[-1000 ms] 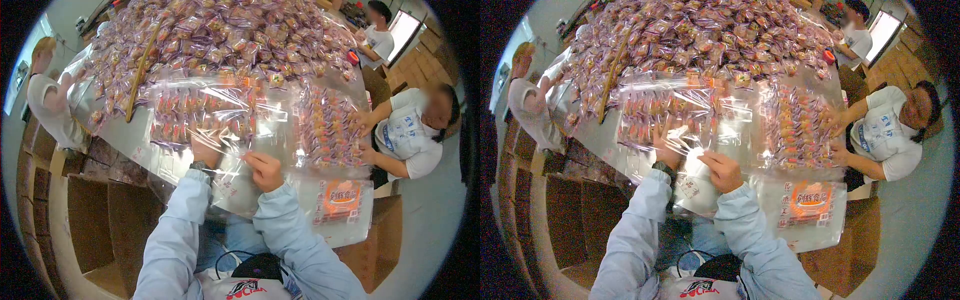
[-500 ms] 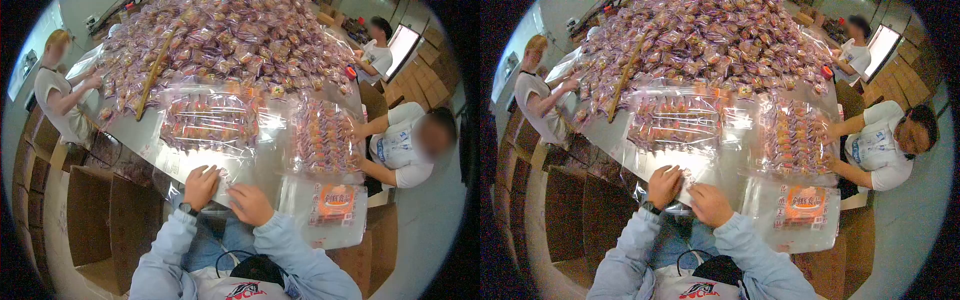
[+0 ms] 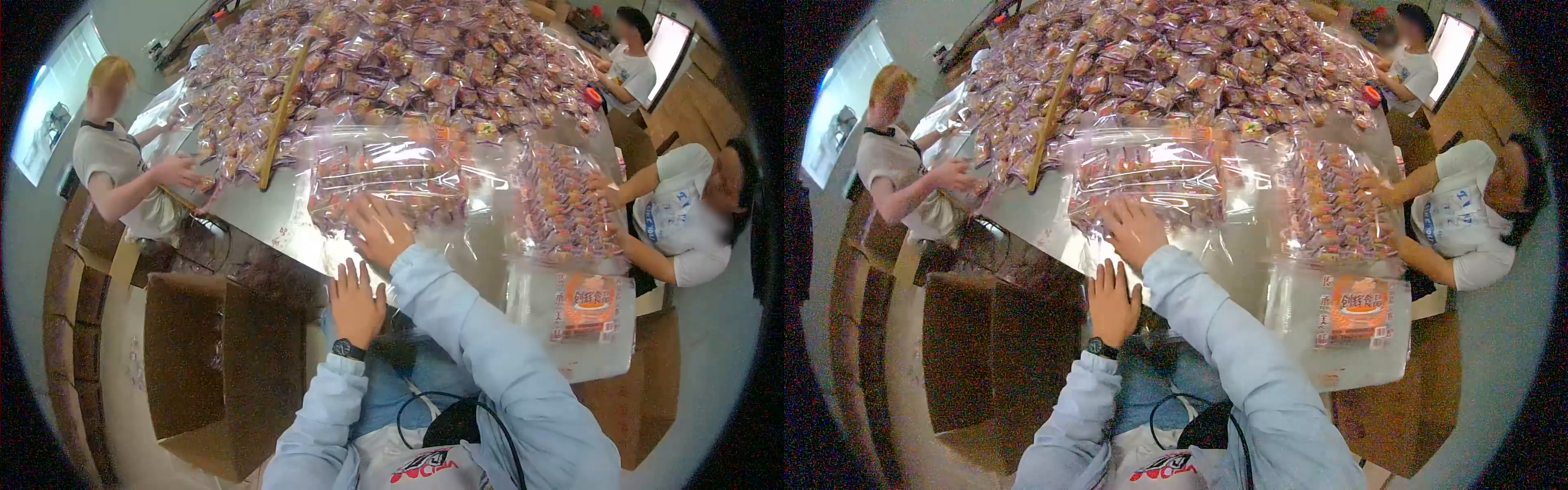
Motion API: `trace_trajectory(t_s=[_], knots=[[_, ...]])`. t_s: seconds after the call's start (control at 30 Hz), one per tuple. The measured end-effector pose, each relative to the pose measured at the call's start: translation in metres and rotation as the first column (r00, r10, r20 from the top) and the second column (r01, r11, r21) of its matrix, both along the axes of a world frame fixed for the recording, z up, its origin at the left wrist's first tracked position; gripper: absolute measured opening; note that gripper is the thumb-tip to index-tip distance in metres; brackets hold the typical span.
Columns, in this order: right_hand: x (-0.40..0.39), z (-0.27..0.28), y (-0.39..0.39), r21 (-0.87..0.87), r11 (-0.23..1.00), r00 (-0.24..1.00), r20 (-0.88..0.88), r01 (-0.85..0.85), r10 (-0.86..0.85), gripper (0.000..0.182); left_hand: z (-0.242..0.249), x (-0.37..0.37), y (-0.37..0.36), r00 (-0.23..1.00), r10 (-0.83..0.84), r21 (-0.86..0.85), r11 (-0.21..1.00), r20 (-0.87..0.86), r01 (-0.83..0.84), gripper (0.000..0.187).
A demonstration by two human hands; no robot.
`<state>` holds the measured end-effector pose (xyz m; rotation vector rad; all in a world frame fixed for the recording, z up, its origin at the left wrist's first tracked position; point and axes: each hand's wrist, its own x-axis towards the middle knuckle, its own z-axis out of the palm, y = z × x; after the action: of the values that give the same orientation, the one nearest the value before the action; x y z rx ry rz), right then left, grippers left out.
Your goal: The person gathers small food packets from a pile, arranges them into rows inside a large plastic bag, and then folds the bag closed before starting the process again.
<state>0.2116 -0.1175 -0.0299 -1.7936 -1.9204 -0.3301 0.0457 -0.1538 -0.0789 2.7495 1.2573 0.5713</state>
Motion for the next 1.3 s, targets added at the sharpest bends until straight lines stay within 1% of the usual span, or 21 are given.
trace_trajectory(t_s=[0.03,0.07,0.13,0.17,0.27,0.3,0.4,0.43,0.47,0.53,0.57,0.67,0.7,0.8,0.83,0.93,0.97,1.07,1.17,1.27,1.3], knots=[[0.005,-0.004,0.007,0.097,0.994,0.998,0.033,-0.047,0.044,0.057,0.003,0.001,-0.001,1.0,0.017,-0.018,1.0,0.013,-0.016,0.063],[0.009,-0.012,0.008,0.101,0.993,0.996,0.075,-0.063,0.055,0.058,0.006,0.002,-0.003,0.999,0.032,-0.038,0.999,0.027,-0.031,0.063],[0.018,-0.033,0.013,0.11,0.989,0.982,0.17,-0.099,0.08,0.058,0.031,0.012,-0.003,0.996,0.089,-0.207,0.975,0.018,-0.083,0.062],[0.017,-0.044,0.016,0.15,0.984,0.993,0.072,-0.098,0.088,0.048,0.04,0.019,0.003,0.993,0.121,-0.287,0.951,0.017,-0.111,0.061],[0.018,-0.019,0.006,0.209,0.972,0.992,0.086,-0.111,0.094,0.05,0.037,0.038,0.024,0.971,0.083,-0.041,0.996,0.223,-0.076,0.068],[0.02,-0.012,0.008,0.14,0.988,0.99,0.133,-0.07,0.052,0.05,0.023,0.041,0.033,0.972,-0.003,0.113,0.993,0.237,-0.024,0.073],[0.017,-0.019,0.022,-0.004,1.0,0.976,0.218,0.02,-0.019,0.053,0.022,0.047,0.056,0.956,0.017,0.202,0.976,0.293,-0.079,0.072],[0.014,0.005,0.013,-0.164,0.986,0.989,0.141,-0.021,0.045,0.059,0.015,0.044,0.071,0.896,0.004,0.034,0.999,0.443,-0.021,0.067],[0.016,0.004,0.016,-0.138,0.99,0.992,0.119,-0.027,0.044,0.059,0.008,0.04,0.085,0.964,-0.004,0.169,0.985,0.266,-0.043,0.067],[0.015,-0.011,0.024,-0.095,0.995,0.997,0.072,-0.029,0.036,0.061,0.028,0.035,0.093,0.998,0.041,0.243,0.969,0.037,-0.048,0.07],[0.025,-0.073,0.06,0.114,0.989,0.993,0.085,-0.092,0.083,0.059,0.032,0.033,0.099,0.997,0.042,0.251,0.966,0.066,-0.058,0.068],[0.022,-0.02,0.034,-0.048,0.992,0.992,-0.057,-0.118,0.116,0.061,0.039,0.034,0.114,0.997,0.029,0.145,0.989,0.077,-0.04,0.06],[0.019,-0.023,0.036,0.023,0.996,0.996,0.048,-0.081,0.08,0.057,0.036,0.032,0.115,0.997,0.051,0.215,0.975,0.058,-0.062,0.057],[0.021,-0.027,0.036,0.056,0.994,0.996,-0.005,-0.091,0.091,0.052,0.027,0.042,0.119,0.994,0.104,0.423,0.9,0.027,-0.105,0.051],[0.017,-0.037,0.041,0.133,0.991,0.994,0.105,-0.025,0.011,0.053,0.034,0.044,0.117,0.993,0.116,0.35,0.931,-0.002,-0.108,0.053],[0.021,-0.038,0.043,-0.109,0.993,0.989,0.148,0.049,-0.032,0.059,0.029,0.041,0.125,0.989,0.137,0.378,0.92,-0.06,-0.104,0.052],[0.019,-0.041,0.047,-0.163,0.985,0.989,0.142,0.048,-0.025,0.061,0.028,0.037,0.126,0.987,0.138,0.344,0.933,-0.082,-0.102,0.052],[0.022,-0.043,0.048,-0.164,0.986,0.994,0.106,0.038,-0.021,0.061,0.031,0.041,0.137,0.979,0.166,0.201,0.97,-0.122,-0.139,0.055],[0.025,-0.04,0.044,-0.135,0.99,0.995,0.095,0.037,-0.024,0.062,0.024,0.034,0.144,0.995,0.081,0.294,0.954,-0.05,-0.063,0.052],[0.025,-0.042,0.047,-0.136,0.989,0.995,0.094,0.052,-0.039,0.062,0.025,0.026,0.145,0.998,-0.003,0.357,0.934,0.058,-0.018,0.05],[0.025,-0.043,0.046,-0.135,0.989,0.995,0.09,0.052,-0.04,0.062,0.024,0.03,0.15,0.997,-0.01,0.353,0.935,0.079,-0.019,0.05]])
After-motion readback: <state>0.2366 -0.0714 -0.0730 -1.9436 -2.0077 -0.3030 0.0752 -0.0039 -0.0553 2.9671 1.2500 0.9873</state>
